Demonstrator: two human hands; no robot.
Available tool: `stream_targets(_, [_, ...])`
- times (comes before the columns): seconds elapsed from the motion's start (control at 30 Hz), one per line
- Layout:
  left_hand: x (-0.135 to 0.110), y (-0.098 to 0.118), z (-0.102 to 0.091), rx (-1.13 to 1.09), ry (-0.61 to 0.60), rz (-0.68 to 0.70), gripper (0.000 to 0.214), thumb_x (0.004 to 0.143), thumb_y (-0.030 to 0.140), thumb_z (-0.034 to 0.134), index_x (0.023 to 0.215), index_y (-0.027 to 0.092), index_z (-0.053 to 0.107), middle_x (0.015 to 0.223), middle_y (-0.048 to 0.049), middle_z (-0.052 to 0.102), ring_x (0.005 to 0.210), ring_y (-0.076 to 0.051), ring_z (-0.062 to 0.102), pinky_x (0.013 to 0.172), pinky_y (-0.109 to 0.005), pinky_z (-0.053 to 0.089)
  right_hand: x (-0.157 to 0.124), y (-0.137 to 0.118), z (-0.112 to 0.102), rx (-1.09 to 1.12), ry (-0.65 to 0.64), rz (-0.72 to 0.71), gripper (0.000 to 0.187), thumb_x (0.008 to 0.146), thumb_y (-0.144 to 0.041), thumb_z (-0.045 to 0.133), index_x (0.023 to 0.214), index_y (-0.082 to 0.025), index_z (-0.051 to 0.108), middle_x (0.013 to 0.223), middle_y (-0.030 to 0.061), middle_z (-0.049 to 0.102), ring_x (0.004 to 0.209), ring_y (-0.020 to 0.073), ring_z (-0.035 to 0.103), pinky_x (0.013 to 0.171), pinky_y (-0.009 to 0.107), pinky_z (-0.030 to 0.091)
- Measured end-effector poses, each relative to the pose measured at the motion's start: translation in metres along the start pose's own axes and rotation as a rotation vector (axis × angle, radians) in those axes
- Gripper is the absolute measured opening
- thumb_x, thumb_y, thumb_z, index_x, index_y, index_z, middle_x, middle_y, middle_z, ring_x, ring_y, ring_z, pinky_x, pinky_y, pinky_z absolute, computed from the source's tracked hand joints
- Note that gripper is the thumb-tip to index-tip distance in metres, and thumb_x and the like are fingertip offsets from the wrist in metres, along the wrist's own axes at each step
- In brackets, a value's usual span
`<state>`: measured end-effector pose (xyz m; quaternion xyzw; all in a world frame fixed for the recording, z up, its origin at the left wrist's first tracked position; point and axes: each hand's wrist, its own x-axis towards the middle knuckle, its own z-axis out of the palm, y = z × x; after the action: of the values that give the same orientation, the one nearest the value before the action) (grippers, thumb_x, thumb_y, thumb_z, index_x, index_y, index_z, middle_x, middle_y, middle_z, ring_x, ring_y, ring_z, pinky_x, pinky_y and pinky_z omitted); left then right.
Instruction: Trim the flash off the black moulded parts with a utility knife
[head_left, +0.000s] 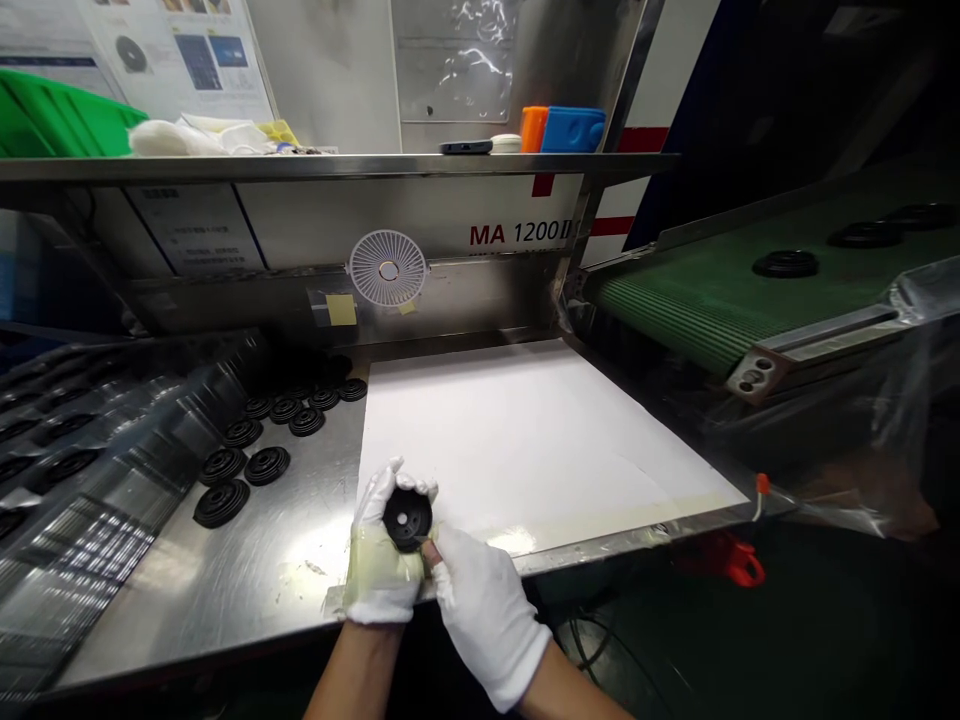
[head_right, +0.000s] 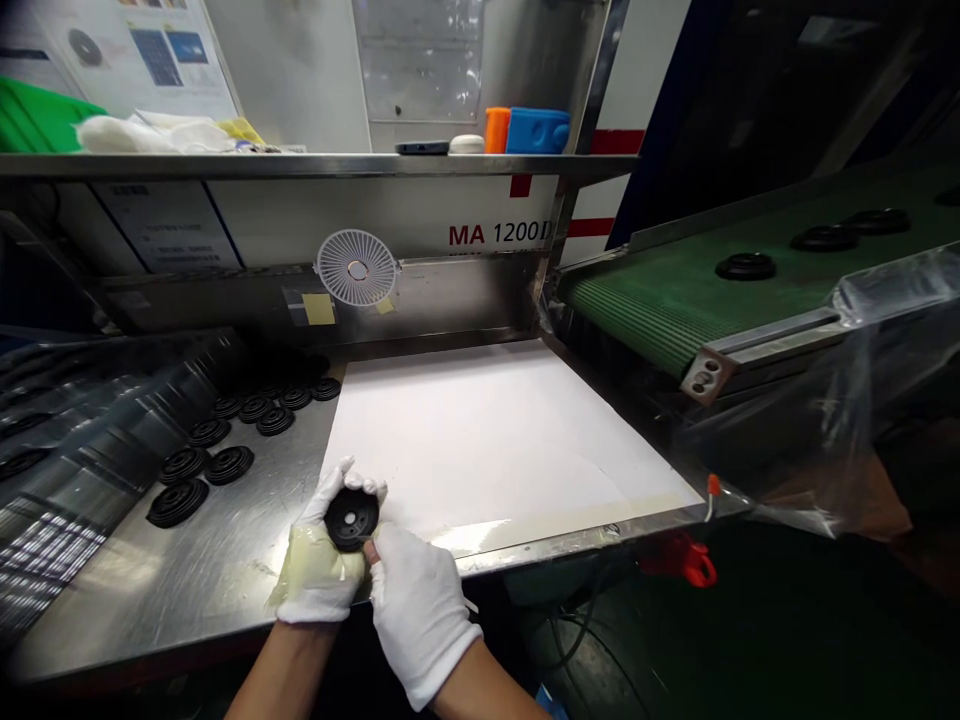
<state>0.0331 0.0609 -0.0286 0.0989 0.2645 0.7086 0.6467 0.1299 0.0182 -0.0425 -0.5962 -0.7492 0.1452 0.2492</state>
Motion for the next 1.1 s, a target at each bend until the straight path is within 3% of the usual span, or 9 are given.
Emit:
stream_targets(0.1, [-0.002, 0.004, -0.001, 0.041, -0.009, 0.039, 0.035, 0.07, 0.008, 0.059, 0.102, 0.019, 0.064, 0.088, -0.0047, 0.064, 0.086, -0.017, 0.062, 0.085, -0.034, 0.052, 0.001, -0.001, -0.001, -0.006, 0.006, -0.014, 0.026, 0.095, -0.028, 0.033, 0.078, -0.024, 0.052, 0.068, -0.0025, 0.062, 0.061, 0.0155, 0.056, 0.055, 0.03, 0.025])
stream_targets(0.17, [-0.002, 0.009, -0.002, 0.062, -0.029, -0.097, 0.039, 0.07, 0.012, 0.055, 0.109, 0.015, 0.062, 0.099, -0.0122, 0.065, 0.091, -0.024, 0.062, 0.08, -0.041, 0.054, 0.004, 0.003, -0.003, -0.02, 0.013, -0.019, 0.024, 0.095, -0.029, 0.035, 0.079, -0.023, 0.053, 0.069, -0.0021, 0.062, 0.061, 0.0157, 0.056, 0.055, 0.031, 0.025])
stream_targets(0.27, [0.0, 0.014, -0.003, 0.057, -0.06, -0.255, 0.04, 0.072, 0.014, 0.054, 0.111, 0.013, 0.061, 0.084, -0.0099, 0.064, 0.076, -0.021, 0.062, 0.071, -0.039, 0.055, 0.008, 0.01, -0.007, -0.008, 0.0, -0.009, 0.019, 0.094, -0.028, 0.037, 0.089, -0.024, 0.056, 0.076, -0.0011, 0.065, 0.065, 0.0164, 0.058, 0.057, 0.03, 0.026])
stream_targets(0.4, [0.001, 0.008, -0.001, 0.042, -0.031, -0.16, 0.021, 0.075, 0.014, 0.062, 0.096, 0.017, 0.064, 0.068, 0.0002, 0.055, 0.066, -0.011, 0.056, 0.07, -0.026, 0.053, 0.007, 0.01, -0.006, -0.032, -0.007, 0.046, 0.02, 0.093, -0.026, 0.038, 0.086, -0.023, 0.056, 0.069, -0.0012, 0.063, 0.061, 0.0162, 0.056, 0.055, 0.03, 0.025])
stream_targets(0.57, [0.0, 0.006, 0.001, 0.06, 0.011, -0.009, 0.019, 0.076, 0.017, 0.061, 0.095, 0.018, 0.065, 0.071, -0.0007, 0.059, 0.071, -0.012, 0.059, 0.081, -0.029, 0.053, 0.0, 0.003, -0.001, 0.028, -0.007, -0.009, 0.024, 0.094, -0.027, 0.034, 0.08, -0.023, 0.054, 0.069, -0.0024, 0.062, 0.061, 0.0148, 0.056, 0.055, 0.03, 0.025])
stream_targets(0.7, [0.002, 0.013, -0.005, 0.094, 0.006, -0.198, 0.033, 0.072, 0.016, 0.055, 0.104, 0.011, 0.064, 0.088, -0.012, 0.065, 0.083, -0.022, 0.063, 0.078, -0.039, 0.054, 0.002, 0.007, -0.002, 0.042, -0.018, -0.004, 0.026, 0.095, -0.03, 0.034, 0.078, -0.023, 0.053, 0.068, -0.0024, 0.061, 0.06, 0.0149, 0.055, 0.055, 0.029, 0.025])
stream_targets(0.77, [0.004, 0.014, -0.008, 0.091, -0.033, -0.274, 0.034, 0.07, 0.015, 0.054, 0.102, 0.01, 0.065, 0.08, -0.0109, 0.064, 0.076, -0.022, 0.062, 0.071, -0.04, 0.055, 0.005, 0.011, -0.004, 0.061, -0.022, -0.005, 0.025, 0.095, -0.03, 0.034, 0.083, -0.023, 0.054, 0.071, -0.0017, 0.063, 0.062, 0.015, 0.056, 0.056, 0.028, 0.027])
stream_targets(0.9, [0.005, 0.009, -0.008, 0.066, -0.03, -0.185, 0.018, 0.073, 0.014, 0.061, 0.09, 0.014, 0.066, 0.066, -0.0005, 0.056, 0.065, -0.013, 0.057, 0.069, -0.029, 0.053, 0.006, 0.013, -0.006, 0.035, -0.024, 0.027, 0.023, 0.094, -0.028, 0.035, 0.084, -0.023, 0.055, 0.071, -0.0015, 0.062, 0.062, 0.0152, 0.055, 0.056, 0.028, 0.027])
stream_targets(1.1, [0.001, 0.007, 0.0, 0.053, 0.036, -0.052, 0.015, 0.071, 0.015, 0.067, 0.086, 0.017, 0.066, 0.066, 0.0014, 0.055, 0.064, -0.011, 0.056, 0.071, -0.027, 0.054, -0.001, 0.004, 0.0, 0.014, -0.034, -0.003, 0.021, 0.093, -0.028, 0.037, 0.078, -0.024, 0.052, 0.067, -0.0026, 0.061, 0.06, 0.0153, 0.053, 0.055, 0.029, 0.024])
